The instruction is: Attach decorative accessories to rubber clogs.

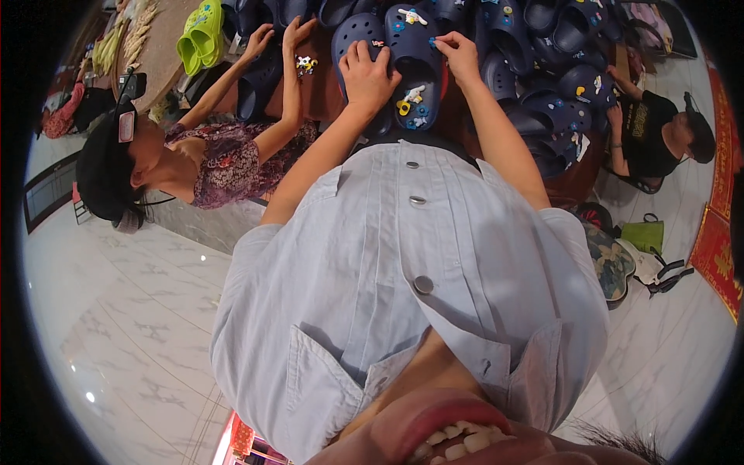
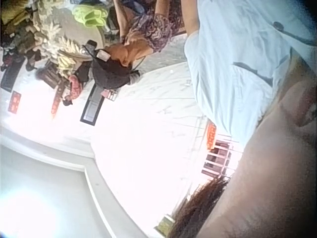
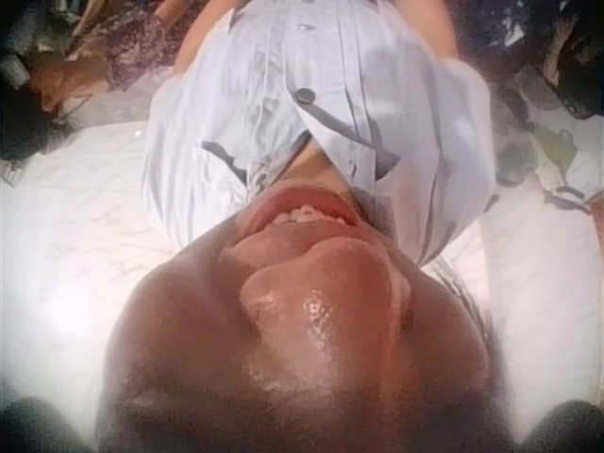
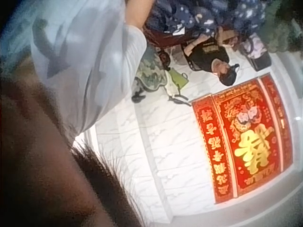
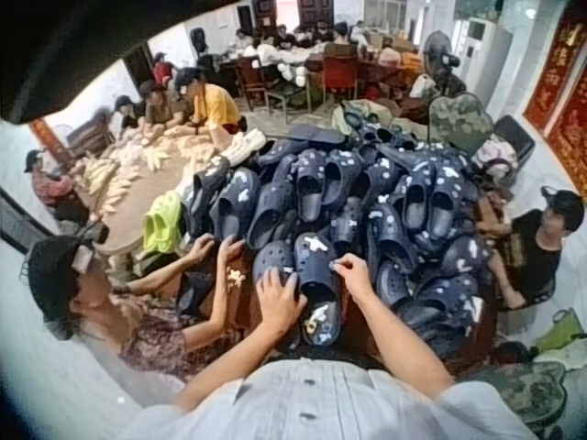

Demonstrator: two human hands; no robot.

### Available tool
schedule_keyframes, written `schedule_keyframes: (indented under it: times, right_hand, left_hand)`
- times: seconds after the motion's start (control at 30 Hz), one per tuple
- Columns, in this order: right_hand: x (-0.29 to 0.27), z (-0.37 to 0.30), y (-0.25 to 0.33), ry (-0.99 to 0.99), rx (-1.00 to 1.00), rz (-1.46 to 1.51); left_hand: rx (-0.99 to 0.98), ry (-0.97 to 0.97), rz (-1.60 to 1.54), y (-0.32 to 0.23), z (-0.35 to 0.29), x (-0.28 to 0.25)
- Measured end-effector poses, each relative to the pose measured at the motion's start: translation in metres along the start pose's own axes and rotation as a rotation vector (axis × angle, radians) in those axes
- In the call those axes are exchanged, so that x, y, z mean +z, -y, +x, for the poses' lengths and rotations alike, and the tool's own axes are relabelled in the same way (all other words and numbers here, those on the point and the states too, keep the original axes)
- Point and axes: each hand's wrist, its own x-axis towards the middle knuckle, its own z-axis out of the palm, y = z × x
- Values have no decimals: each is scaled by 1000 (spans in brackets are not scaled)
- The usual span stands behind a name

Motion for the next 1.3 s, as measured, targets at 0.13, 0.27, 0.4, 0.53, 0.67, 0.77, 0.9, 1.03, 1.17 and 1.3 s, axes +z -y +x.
schedule_keyframes:
  times: [0.13, 0.27, 0.4, 0.53, 0.67, 0.77, 0.9, 1.03, 1.17, 1.3]
  right_hand:
    - [-1, 2, -6, -31, -79, -155]
    - [0, -2, 1, -24, -113, -187]
    - [-6, -11, 4, -26, -104, -168]
    - [-17, -22, 0, 22, -253, -402]
    - [-24, -32, 12, 44, -337, -448]
    - [-33, -47, 38, -3, -429, -387]
    - [-42, -76, 55, 33, -664, -639]
    - [-30, -113, 55, 321, -773, -715]
    - [-15, -126, 37, 550, -803, -876]
    - [-8, -124, 29, 531, -846, -1059]
  left_hand:
    - [18, -22, -18, -1, 1, -1]
    - [9, -11, 4, 2, -3, -1]
    - [11, -15, 5, 4, -3, 0]
    - [22, -70, -43, 3, -2, 3]
    - [36, -75, -55, 3, -1, 3]
    - [40, -88, -47, 5, -1, 5]
    - [31, -89, -39, 8, -2, 9]
    - [13, -61, -46, 6, -3, 9]
    - [22, -43, -14, 5, -1, 10]
    - [24, -45, -14, 7, -2, 12]
